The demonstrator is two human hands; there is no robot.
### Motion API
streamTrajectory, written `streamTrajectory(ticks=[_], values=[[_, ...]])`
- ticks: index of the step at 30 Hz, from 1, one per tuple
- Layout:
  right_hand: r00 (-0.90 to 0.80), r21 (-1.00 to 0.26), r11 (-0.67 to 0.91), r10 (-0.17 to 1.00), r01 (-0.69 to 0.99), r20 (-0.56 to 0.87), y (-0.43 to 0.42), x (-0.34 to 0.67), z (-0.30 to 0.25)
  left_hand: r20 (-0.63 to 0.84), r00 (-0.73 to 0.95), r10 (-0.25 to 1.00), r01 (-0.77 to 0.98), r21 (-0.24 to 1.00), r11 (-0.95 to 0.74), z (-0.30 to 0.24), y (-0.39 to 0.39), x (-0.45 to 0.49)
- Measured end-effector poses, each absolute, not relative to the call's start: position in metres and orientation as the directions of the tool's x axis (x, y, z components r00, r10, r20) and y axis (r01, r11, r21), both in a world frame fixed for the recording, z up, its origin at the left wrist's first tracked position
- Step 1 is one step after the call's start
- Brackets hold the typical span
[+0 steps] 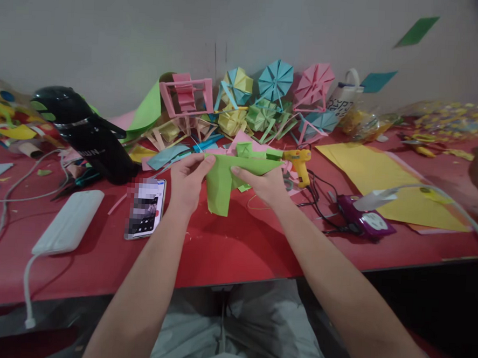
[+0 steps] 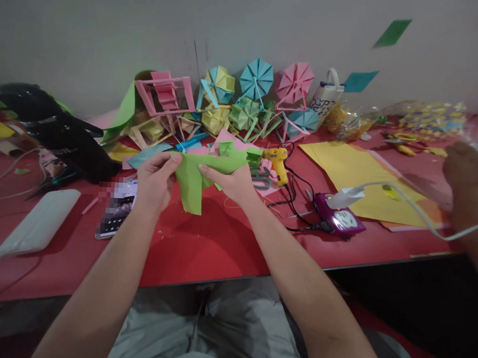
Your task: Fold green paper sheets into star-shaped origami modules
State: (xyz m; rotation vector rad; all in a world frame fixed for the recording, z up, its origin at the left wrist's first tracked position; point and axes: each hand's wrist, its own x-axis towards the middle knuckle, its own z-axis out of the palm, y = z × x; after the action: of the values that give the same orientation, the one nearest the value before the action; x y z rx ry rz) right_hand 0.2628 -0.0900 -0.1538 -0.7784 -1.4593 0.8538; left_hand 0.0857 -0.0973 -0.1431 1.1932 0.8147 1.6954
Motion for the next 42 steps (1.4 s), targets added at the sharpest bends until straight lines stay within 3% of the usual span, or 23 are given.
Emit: streamTrajectory(ticks=[15,21,34,42], values=[[-0.101,-0.872,0.486,0.866,-0.066,0.490,-0.095,0.264,-0.144,0.362,-0.131,0.923,-0.316,0.867,-0.385,-0.141,-0.097,0.078],[-0.106,-0.856,0.518,0.850,-0.006,0.515,-0.095,0.264,-0.144,0.349,-0.156,0.924,-0.320,0.867,-0.381,-0.141,-0.096,0.080],[-0.082,-0.864,0.502,0.863,0.039,0.498,-0.093,0.262,-0.152,0.389,-0.257,0.885,-0.189,0.877,-0.441,-0.148,-0.095,0.087],[-0.090,-0.880,0.475,0.875,-0.026,0.475,-0.090,0.263,-0.153,0.387,-0.235,0.892,-0.188,0.882,-0.433,-0.149,-0.094,0.085]])
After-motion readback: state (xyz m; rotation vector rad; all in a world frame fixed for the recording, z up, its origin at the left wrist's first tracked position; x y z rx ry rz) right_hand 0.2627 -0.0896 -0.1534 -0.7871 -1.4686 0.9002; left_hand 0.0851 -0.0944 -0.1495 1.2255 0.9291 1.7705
